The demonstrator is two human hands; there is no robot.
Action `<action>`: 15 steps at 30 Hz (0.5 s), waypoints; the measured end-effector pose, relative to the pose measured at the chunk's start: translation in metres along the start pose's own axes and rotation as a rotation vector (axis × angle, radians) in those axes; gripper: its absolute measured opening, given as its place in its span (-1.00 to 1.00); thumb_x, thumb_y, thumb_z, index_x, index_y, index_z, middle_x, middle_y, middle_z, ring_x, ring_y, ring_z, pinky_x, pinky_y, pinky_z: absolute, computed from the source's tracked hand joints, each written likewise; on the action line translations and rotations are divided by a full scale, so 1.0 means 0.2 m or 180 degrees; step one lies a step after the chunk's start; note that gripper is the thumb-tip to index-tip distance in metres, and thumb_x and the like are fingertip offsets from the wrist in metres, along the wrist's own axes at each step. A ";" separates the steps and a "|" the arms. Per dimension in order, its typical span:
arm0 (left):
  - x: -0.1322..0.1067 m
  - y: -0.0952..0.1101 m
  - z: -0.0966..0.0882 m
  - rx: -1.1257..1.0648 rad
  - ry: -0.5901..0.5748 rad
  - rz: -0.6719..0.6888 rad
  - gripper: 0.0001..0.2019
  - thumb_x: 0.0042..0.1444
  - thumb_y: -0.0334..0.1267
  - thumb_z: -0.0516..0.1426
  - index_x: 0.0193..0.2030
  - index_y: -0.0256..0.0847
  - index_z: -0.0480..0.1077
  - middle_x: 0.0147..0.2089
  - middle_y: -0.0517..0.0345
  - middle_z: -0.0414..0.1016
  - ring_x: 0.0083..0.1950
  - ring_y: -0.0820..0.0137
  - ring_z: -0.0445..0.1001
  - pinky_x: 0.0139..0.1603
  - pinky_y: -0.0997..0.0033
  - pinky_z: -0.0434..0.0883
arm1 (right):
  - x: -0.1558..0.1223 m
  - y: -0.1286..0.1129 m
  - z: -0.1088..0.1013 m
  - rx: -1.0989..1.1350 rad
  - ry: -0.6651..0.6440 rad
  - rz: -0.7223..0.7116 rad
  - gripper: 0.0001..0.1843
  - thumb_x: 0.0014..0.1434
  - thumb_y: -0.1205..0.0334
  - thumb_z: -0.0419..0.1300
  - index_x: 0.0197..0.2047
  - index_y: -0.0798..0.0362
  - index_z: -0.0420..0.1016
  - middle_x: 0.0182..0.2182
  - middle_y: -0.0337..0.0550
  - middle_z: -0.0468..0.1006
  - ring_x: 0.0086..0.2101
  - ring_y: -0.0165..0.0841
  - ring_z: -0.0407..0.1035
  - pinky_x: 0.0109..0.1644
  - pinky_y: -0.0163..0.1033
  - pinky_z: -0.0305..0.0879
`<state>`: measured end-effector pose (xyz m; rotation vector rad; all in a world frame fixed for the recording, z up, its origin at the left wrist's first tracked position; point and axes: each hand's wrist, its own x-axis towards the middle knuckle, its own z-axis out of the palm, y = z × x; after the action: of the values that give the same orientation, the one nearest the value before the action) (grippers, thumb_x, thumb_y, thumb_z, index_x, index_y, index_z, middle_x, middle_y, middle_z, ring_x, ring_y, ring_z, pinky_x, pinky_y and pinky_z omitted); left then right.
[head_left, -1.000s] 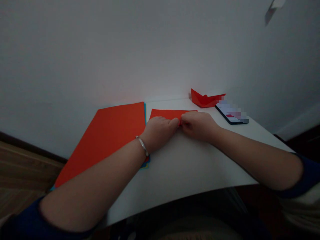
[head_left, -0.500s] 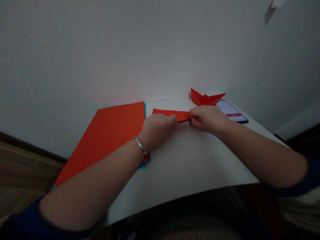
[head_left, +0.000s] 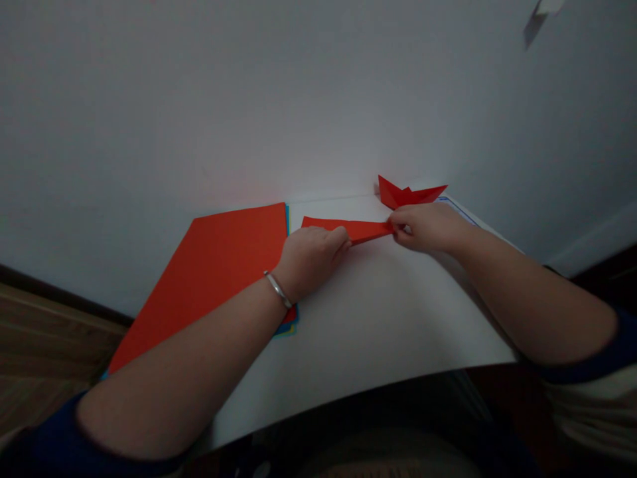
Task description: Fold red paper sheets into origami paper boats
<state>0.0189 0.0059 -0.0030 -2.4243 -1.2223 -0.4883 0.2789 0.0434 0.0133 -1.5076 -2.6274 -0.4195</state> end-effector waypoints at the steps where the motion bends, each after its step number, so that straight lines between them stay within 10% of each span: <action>1: 0.00 0.00 0.00 -0.0010 0.0004 -0.0008 -0.65 0.38 -0.12 -0.05 -0.27 -0.23 0.46 -0.40 0.05 0.56 -0.42 0.31 0.45 -0.46 0.36 0.12 | 0.00 0.01 0.00 -0.0043 0.0005 -0.0041 -0.80 0.16 0.17 0.05 -0.34 0.00 0.48 -0.29 -0.17 0.60 -0.38 -0.35 0.38 -0.49 -0.26 -0.11; 15: 0.00 -0.02 0.01 -0.0121 0.0068 -0.0200 -0.63 0.39 -0.11 -0.09 -0.19 -0.21 0.49 -0.36 0.02 0.59 -0.36 0.29 0.51 -0.42 0.38 0.23 | 0.01 0.01 0.01 -0.0305 -0.0045 0.0519 -0.75 0.17 0.15 0.05 -0.22 0.01 0.52 -0.18 -0.03 0.62 -0.32 -0.18 0.46 -0.46 -0.17 0.03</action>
<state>0.0165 0.0085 -0.0031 -2.4117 -1.2945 -0.5592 0.2793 0.0458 0.0111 -1.7440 -2.5023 -0.5282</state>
